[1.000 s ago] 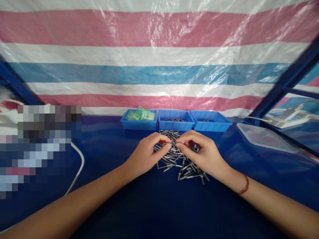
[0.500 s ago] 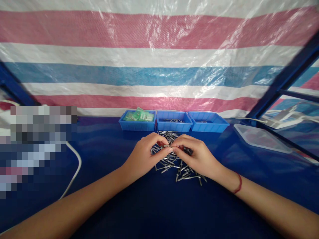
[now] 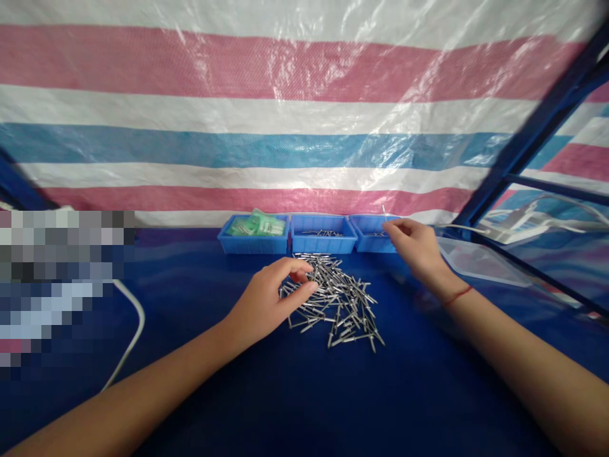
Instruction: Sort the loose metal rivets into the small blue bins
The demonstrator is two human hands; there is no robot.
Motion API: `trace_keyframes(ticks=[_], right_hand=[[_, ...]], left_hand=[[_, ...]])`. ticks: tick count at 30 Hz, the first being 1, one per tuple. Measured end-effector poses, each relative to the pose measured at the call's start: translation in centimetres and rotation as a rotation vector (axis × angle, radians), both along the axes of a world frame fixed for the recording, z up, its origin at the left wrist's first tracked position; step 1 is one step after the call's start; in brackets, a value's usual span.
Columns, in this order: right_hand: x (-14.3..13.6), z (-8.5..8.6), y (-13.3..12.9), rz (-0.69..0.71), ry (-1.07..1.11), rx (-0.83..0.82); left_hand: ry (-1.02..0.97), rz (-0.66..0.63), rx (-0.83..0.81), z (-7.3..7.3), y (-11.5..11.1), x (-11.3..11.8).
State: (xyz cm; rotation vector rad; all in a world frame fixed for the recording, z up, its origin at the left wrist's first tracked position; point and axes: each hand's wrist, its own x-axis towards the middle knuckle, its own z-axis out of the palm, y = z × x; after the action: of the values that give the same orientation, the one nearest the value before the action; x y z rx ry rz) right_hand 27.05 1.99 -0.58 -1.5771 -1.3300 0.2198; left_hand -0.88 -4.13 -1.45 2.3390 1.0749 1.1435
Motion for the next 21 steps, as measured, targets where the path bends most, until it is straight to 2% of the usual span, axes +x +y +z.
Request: trace_keyframes(ticks=[3,6,9,12,17,19,21], right_hand=[[2.2,1.1,0.0,-0.191,-0.334,-0.030],[3.7,1.4,-0.1,-0.273,-0.563,-0.119],[4.3,1.0,0.0,-0.287,-0.650,-0.202],[4.2,0.7,0.1,-0.278,-0.668,-0.194],[1.9,0.5,-0.4,-0.135,-0.671,-0.075],[0.0,0.1,-1.0,-0.005,-0.646,-0.017],[-2.3,-0.5,-2.0,0.189,-0.579,0.017]], left_hand=[[0.016,-0.020,0.000,0.1,0.0,0.0],[0.042,-0.043,0.008,0.2,0.0,-0.1],[0.078,-0.048,0.024,0.1,0.3,-0.3],[0.121,-0.041,0.040,-0.1,0.9,-0.6],[0.273,-0.021,0.065,-0.6,1.9,-1.4],[0.325,-0.018,0.082,-0.7,2.1,-1.7],[0.363,-0.015,0.086,-0.8,2.1,-1.8]])
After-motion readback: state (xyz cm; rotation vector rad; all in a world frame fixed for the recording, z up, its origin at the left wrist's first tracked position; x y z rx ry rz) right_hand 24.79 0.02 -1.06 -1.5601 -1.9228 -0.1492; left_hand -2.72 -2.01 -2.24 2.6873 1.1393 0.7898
